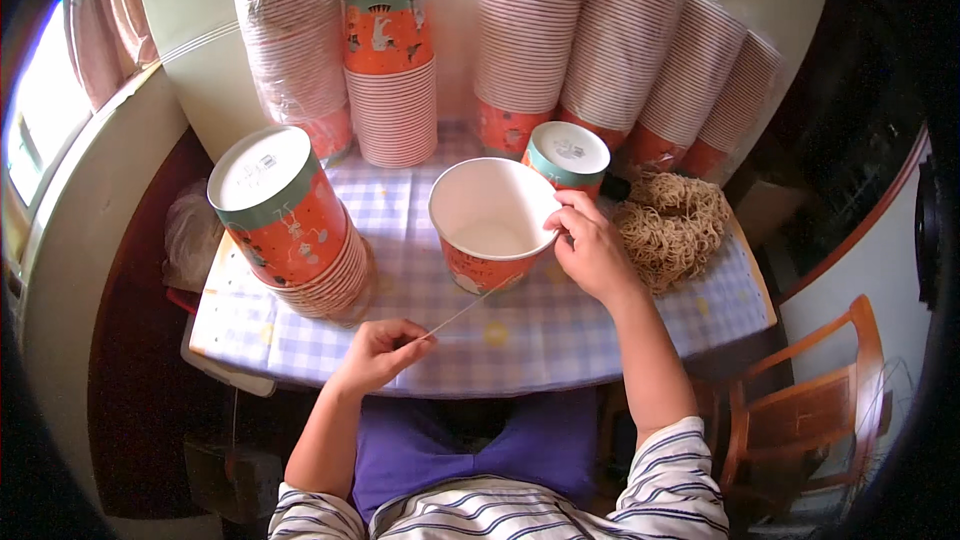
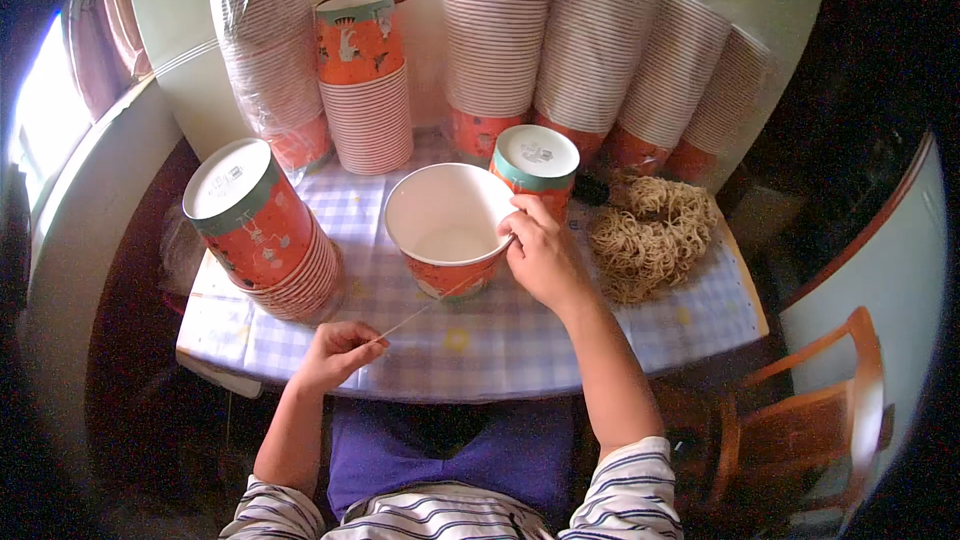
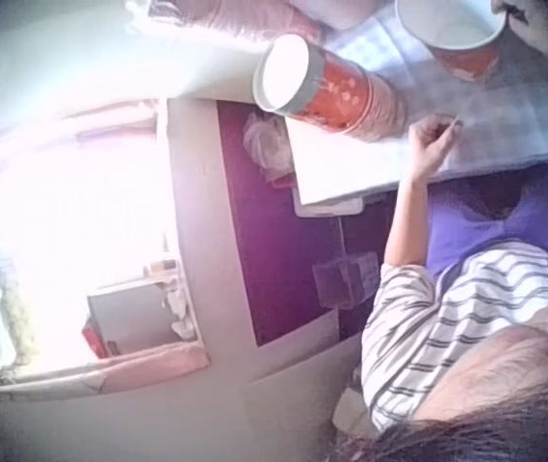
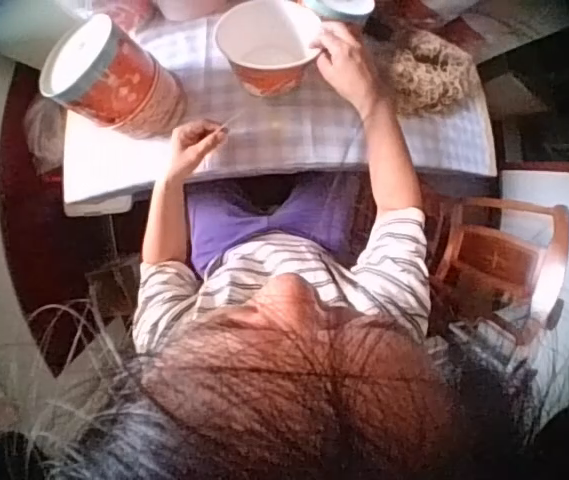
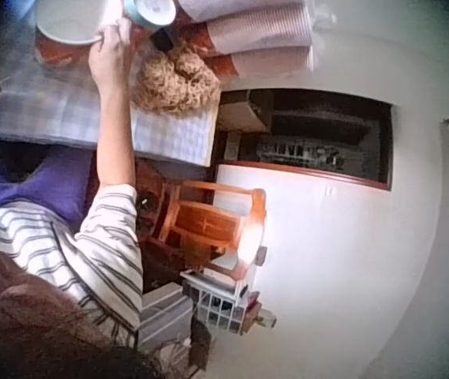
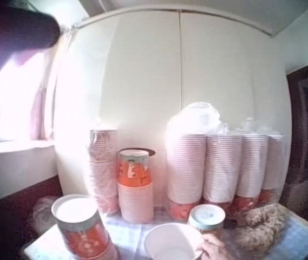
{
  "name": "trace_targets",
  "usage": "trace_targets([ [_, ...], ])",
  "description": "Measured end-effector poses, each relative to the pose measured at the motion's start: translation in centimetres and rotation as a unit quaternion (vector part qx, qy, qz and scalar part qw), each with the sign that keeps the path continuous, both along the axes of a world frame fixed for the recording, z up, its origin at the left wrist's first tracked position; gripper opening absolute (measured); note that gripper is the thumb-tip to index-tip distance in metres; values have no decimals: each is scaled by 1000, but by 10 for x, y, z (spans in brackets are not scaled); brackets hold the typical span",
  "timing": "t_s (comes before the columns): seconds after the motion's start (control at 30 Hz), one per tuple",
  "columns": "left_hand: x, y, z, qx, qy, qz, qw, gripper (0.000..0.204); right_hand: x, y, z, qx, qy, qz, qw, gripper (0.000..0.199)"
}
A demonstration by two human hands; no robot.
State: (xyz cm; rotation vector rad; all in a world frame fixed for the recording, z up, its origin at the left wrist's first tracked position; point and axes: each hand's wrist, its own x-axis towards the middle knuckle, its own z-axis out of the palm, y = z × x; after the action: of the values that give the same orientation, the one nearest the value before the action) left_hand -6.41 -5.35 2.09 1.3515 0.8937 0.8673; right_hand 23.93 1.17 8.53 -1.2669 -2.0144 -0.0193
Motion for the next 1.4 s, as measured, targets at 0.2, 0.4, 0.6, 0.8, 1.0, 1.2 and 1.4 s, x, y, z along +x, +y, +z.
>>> trace_targets([
  [0.2,-5,-9,12,61,15,34,997,13,-1,-23,-13,27,158,-83,984,17],
  [0.4,16,-16,36,128,59,-58,988,13,-39,-63,-25,20,290,48,956,4],
  [0.6,26,3,57,332,315,34,888,19,-4,-30,-49,-33,314,-81,945,8],
  [0.8,56,16,105,434,318,133,832,26,11,1,-66,-169,351,-30,920,19],
  [1.0,127,73,122,376,367,33,850,28,-2,4,-65,-240,480,69,841,18],
  [1.2,165,101,104,351,476,-30,806,34,4,12,-88,-254,578,178,755,20],
  [1.4,170,102,96,339,434,-5,835,23,7,9,-82,-316,701,251,589,20],
])
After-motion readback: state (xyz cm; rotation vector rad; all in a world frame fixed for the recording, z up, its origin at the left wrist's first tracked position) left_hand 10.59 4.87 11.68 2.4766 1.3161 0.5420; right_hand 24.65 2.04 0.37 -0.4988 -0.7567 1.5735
